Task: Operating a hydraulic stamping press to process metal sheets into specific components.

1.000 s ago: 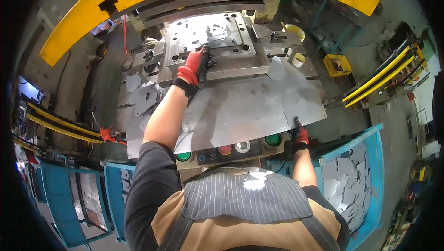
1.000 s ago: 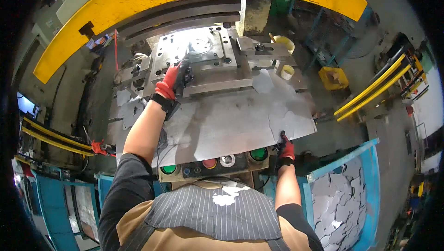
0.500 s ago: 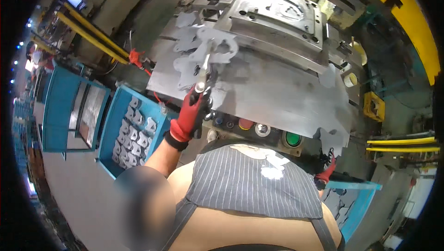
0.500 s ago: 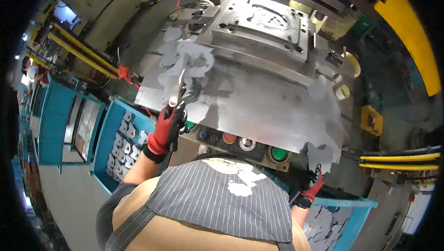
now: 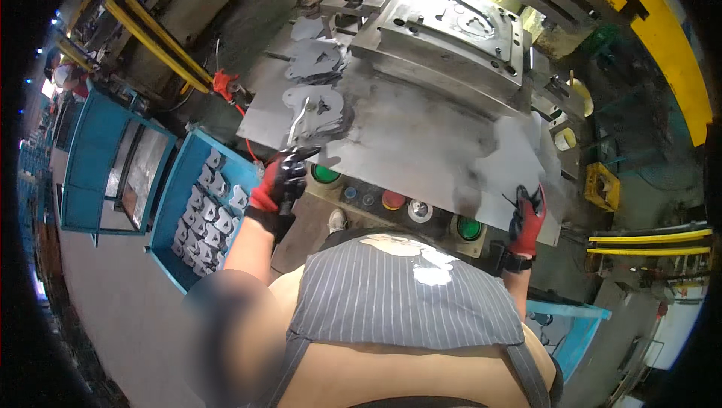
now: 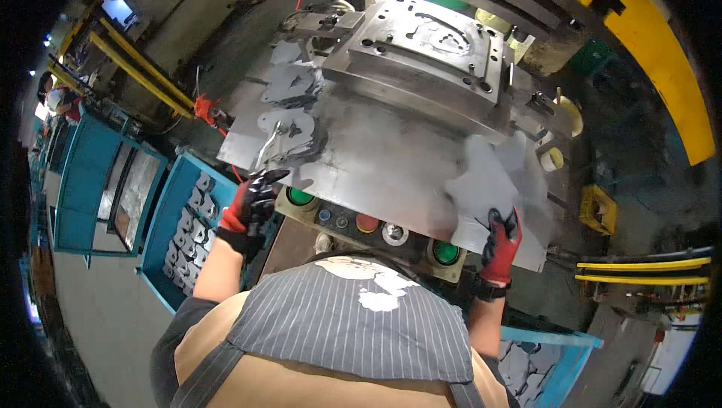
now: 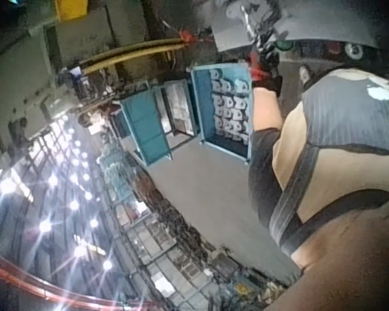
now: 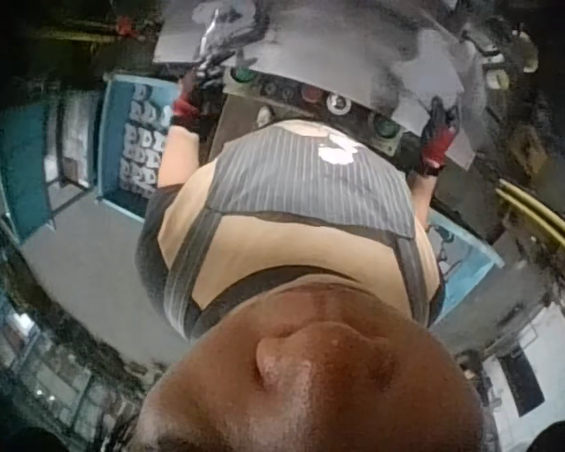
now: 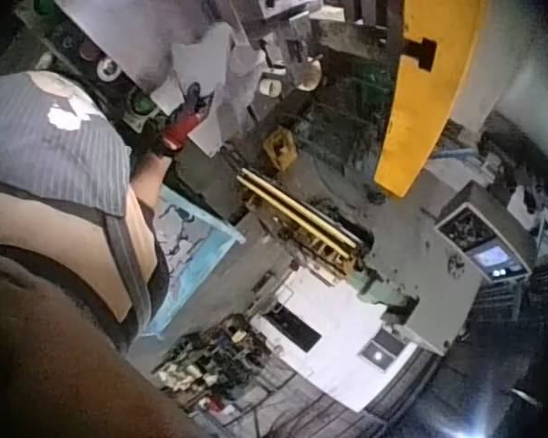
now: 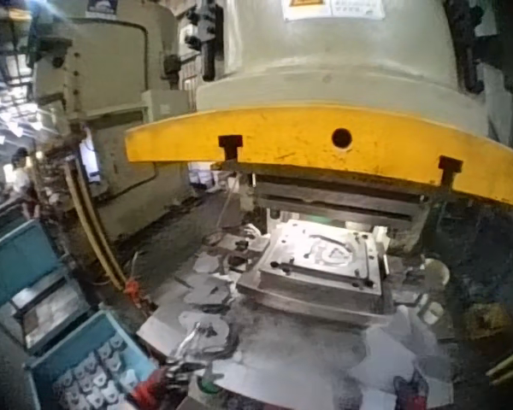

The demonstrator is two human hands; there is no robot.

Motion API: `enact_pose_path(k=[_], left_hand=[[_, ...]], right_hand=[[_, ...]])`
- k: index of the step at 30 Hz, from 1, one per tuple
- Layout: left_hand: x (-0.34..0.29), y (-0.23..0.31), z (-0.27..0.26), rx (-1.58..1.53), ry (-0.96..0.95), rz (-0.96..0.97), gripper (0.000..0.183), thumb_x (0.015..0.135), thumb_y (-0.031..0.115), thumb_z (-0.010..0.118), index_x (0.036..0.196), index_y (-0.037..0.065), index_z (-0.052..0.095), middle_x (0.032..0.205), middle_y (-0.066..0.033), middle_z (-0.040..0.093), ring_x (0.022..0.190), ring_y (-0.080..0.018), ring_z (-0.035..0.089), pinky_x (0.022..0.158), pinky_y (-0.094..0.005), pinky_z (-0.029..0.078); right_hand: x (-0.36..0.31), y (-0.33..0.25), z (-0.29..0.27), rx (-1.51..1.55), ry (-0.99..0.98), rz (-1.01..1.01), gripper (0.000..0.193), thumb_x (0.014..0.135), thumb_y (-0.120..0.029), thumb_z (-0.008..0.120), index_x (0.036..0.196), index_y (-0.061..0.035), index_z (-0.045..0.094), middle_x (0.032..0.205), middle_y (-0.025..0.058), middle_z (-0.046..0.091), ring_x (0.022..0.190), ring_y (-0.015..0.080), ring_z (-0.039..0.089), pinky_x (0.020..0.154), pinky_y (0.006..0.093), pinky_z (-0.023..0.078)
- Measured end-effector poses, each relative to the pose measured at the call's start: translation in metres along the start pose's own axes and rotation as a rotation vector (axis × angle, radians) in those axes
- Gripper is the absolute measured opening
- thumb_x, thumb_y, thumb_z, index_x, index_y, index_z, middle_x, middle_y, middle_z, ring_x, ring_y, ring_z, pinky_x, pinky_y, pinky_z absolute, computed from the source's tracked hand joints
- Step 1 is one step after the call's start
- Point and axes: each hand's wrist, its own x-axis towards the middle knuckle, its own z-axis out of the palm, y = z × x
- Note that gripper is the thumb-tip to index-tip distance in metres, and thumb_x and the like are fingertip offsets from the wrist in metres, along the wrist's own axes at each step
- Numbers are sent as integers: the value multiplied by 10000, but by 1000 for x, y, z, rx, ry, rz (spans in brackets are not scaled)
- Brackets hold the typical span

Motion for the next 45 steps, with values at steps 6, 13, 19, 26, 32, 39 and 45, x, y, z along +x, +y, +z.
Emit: enact_pose_path(k=[6,13,19,26,32,39,45], left_hand=[[-9,-15,-31,-127,-75,79,388,891,351,395,1091,34,499,604,40,476,449,-80,453,369,-207,346],[-27,-2,38,452,-92,222,530,863,469,428,1205,65,464,550,66,352,430,-42,356,400,-198,336],[-25,0,9,347,-38,81,396,873,392,461,1148,111,512,546,66,366,405,-40,334,388,-203,316],[-28,-7,-38,366,128,156,223,880,319,475,857,102,524,580,40,443,442,-55,418,394,-206,351],[-23,15,-7,274,1,58,201,875,288,487,892,89,506,603,19,472,460,-76,452,410,-228,386],[-6,8,0,312,89,252,173,880,212,478,989,81,507,647,33,445,500,-62,441,408,-218,372],[0,7,-157,200,341,624,294,833,235,527,1068,60,498,723,-8,492,506,-124,476,485,-239,423]], right_hand=[[51,-73,93,202,-321,-135,450,752,23,492,1199,10,439,1124,98,529,963,156,535,825,262,426],[226,-51,165,-559,-199,-861,289,715,-41,584,1001,-84,602,922,124,627,822,188,606,708,297,476],[323,-30,246,-473,-4,-434,252,666,-175,669,855,-18,612,755,117,635,687,197,610,634,294,472],[278,-73,298,-1481,-40,-256,570,589,-400,705,999,-19,596,1241,172,450,1131,298,451,920,352,391],[274,-67,310,-1833,-223,-358,726,615,-454,640,1232,-118,459,1361,147,296,1248,337,275,1017,429,218],[278,-56,277,-1481,-333,-405,498,697,-490,565,1173,-362,491,1402,159,181,1264,389,197,1026,458,179],[208,-47,120,-207,-289,-448,453,812,-257,574,1181,-14,476,1201,111,493,1150,204,416,977,305,305]])
